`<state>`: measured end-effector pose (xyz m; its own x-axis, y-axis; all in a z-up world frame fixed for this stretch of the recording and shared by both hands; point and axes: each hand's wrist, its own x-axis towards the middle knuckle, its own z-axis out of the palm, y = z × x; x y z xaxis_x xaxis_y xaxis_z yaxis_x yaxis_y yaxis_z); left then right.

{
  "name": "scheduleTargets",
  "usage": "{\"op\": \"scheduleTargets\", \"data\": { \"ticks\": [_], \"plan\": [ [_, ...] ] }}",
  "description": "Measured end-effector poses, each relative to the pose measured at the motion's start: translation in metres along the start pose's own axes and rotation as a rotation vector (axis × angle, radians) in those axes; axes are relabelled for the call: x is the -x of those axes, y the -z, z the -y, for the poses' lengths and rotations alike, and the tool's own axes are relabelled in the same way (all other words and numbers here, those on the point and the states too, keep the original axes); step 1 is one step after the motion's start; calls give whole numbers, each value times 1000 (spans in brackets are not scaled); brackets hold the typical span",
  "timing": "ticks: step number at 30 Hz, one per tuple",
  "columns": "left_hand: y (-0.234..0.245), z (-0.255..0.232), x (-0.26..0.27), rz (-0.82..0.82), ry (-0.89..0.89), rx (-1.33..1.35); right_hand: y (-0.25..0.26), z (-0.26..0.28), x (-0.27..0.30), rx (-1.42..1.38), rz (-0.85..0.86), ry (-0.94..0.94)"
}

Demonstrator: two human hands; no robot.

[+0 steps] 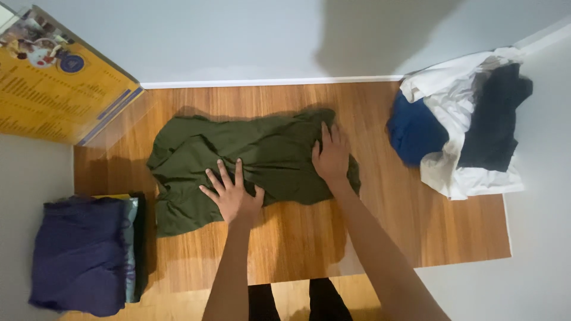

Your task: Fold an olive green t-shirt neatly on a wooden surface.

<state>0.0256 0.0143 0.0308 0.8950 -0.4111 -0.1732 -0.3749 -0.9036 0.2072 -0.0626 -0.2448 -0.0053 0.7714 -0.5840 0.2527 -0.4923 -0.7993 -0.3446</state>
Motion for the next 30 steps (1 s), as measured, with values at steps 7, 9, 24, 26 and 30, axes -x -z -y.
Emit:
{"op": "scheduleTargets", "data": {
  "ticks": [7, 9, 24, 26, 30],
  "plan": [
    [-4, 1, 8, -27, -46, -6, -14, -11, -3, 47, 28, -50],
    [3, -2, 17, 13, -39, -1, -11, -7, -3, -19, 68, -35],
    [3, 5, 14, -188, 180, 152, -7, -21, -16, -109, 16, -85],
    [18, 27, -24, -394, 137, 170, -2, -18, -20, -93, -24, -57],
    [15, 85, -92, -507, 109, 223, 5, -8, -18, -119, -75, 4]
  ]
}}
